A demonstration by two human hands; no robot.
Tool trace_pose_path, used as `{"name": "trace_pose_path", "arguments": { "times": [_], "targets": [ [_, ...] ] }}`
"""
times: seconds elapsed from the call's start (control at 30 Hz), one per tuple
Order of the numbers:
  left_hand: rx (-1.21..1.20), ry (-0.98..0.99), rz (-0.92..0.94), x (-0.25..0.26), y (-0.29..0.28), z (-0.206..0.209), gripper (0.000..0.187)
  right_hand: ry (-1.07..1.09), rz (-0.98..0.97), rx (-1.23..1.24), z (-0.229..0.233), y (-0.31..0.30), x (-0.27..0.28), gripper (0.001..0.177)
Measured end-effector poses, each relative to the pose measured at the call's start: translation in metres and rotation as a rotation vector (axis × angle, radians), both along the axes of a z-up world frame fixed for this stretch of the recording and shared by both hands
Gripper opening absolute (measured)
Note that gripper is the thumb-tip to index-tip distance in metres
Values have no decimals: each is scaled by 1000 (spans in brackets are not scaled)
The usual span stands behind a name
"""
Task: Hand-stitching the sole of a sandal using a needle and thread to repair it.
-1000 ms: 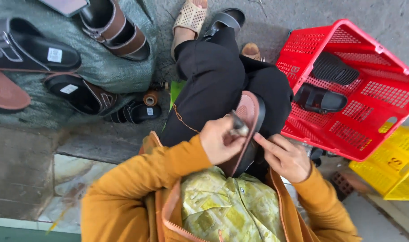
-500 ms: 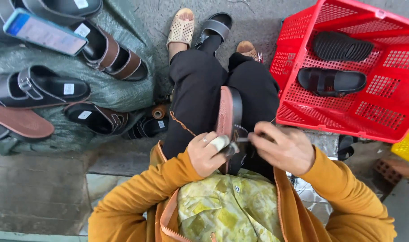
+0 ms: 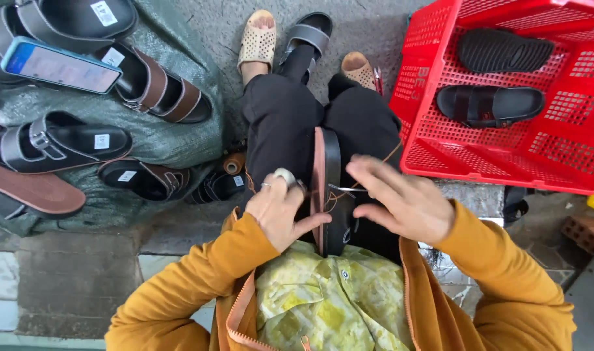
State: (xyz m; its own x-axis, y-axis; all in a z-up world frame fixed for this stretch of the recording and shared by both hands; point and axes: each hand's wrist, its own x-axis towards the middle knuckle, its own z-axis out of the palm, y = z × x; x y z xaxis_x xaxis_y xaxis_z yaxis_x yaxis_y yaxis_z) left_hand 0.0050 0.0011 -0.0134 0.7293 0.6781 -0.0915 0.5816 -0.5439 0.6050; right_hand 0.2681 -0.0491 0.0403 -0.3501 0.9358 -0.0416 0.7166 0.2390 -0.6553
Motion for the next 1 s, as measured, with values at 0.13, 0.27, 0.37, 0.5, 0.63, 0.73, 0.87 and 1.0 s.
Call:
{"name": "trace_pose_path", "arguments": {
  "times": [0.13, 0.27, 0.37, 0.5, 0.63, 0.73, 0.87, 1.0],
  "targets": [
    [-752, -611, 128, 6, 31, 7, 17, 323, -166, -239, -9, -12, -11, 20],
    [-1113, -890, 334, 37, 73, 41, 22, 514, -289, -370, -1, -6, -15, 18],
    [-1306, -707, 277, 58, 108, 29, 32, 606, -280, -393, -8, 13, -16, 19],
    [-1381, -1058, 602, 69, 122, -28, 49, 534, -235, -303, -26, 13, -22, 14],
    [-123, -474, 44, 19, 174, 9, 38, -9, -94, -55, -20, 3, -14, 28],
    [40, -407, -1, 5, 154, 24, 17, -450, 50, 210, -16, 6, -22, 26],
    [32, -443, 13, 17, 60, -6, 64, -477, 128, 330, -12, 10, -24, 30],
    [1, -685, 26, 20, 44, -22, 48, -479, 132, 328, -19, 9, -34, 32]
  ]
}}
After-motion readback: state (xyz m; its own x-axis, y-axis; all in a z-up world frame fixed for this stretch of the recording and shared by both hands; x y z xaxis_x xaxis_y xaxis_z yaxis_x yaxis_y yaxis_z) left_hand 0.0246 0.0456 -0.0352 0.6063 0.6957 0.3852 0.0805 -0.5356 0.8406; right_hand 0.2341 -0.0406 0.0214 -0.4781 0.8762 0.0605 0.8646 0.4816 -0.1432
